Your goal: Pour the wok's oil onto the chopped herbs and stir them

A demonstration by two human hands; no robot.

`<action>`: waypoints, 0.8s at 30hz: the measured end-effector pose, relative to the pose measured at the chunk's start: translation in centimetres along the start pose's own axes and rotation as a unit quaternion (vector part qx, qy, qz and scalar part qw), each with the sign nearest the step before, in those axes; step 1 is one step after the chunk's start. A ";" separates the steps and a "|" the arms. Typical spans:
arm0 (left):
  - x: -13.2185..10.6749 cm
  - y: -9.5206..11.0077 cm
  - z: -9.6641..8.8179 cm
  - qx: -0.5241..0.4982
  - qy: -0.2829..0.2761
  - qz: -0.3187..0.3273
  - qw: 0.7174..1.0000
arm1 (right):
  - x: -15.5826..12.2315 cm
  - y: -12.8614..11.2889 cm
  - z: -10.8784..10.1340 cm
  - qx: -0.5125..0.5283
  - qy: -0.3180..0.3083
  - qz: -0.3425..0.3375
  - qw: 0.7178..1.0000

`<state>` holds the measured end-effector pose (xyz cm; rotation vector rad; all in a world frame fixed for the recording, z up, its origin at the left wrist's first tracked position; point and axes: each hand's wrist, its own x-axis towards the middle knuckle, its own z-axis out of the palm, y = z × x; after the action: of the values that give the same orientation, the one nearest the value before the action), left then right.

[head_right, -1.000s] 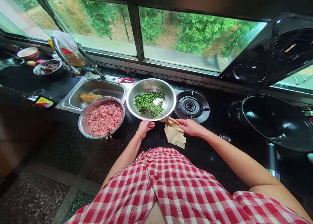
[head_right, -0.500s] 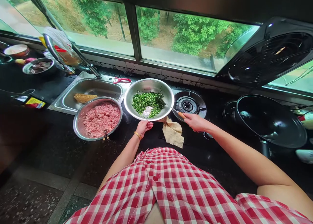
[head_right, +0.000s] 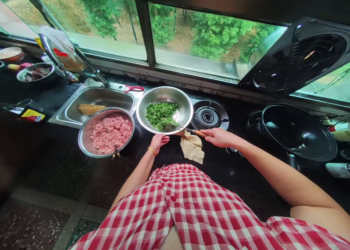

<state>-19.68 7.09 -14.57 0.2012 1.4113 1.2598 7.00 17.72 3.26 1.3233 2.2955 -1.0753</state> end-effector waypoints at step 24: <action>0.4 -0.1 -0.3 0.004 0.000 -0.007 1.000 | 8.9 -2.4 2.0 -0.008 0.158 -0.028 0.987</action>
<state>-19.95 7.19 -14.95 0.1968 1.4147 1.2441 -0.10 21.05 -2.03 1.5250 2.5736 -0.9176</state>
